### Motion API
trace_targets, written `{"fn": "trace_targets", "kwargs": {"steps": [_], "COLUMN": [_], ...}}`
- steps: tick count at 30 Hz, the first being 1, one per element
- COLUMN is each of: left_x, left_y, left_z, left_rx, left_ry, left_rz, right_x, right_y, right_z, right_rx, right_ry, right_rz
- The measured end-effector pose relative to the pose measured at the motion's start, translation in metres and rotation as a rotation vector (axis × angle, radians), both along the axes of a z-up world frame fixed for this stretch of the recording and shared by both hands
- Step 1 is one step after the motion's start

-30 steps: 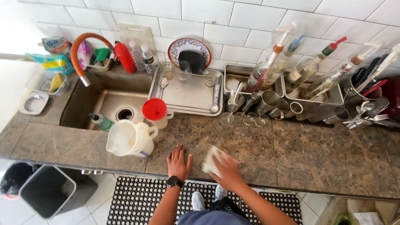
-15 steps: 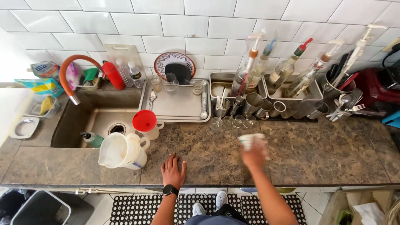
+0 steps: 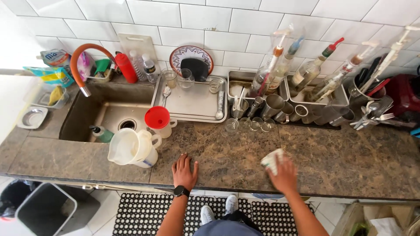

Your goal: Wiping down a coffee shop counter with a cloth and moving syrup bottles to clean underneath.

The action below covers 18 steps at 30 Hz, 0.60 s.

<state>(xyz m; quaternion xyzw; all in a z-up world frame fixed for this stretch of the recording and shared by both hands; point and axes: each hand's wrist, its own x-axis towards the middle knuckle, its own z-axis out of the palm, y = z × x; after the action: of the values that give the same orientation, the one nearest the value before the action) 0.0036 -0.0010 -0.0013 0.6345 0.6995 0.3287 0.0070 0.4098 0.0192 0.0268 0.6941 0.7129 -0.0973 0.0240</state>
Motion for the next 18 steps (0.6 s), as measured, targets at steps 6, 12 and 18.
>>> {"fn": "trace_targets", "kwargs": {"steps": [6,12,18], "left_x": [-0.001,0.001,0.001], "left_y": [-0.001,-0.005,-0.003], "left_z": [-0.001,0.005,-0.005], "left_rx": [-0.166,-0.228,-0.043], "left_ry": [0.101,0.072,0.038], "left_rz": [0.023,-0.021,-0.014], "right_x": [-0.006,-0.112,-0.070], "right_y": [0.054,0.016,-0.033], "right_z": [-0.042,0.001,0.042], "right_rx": [0.094,-0.016,-0.102], "right_ry": [0.032,0.109,0.013], "right_rz": [-0.428,-0.016,0.178]}}
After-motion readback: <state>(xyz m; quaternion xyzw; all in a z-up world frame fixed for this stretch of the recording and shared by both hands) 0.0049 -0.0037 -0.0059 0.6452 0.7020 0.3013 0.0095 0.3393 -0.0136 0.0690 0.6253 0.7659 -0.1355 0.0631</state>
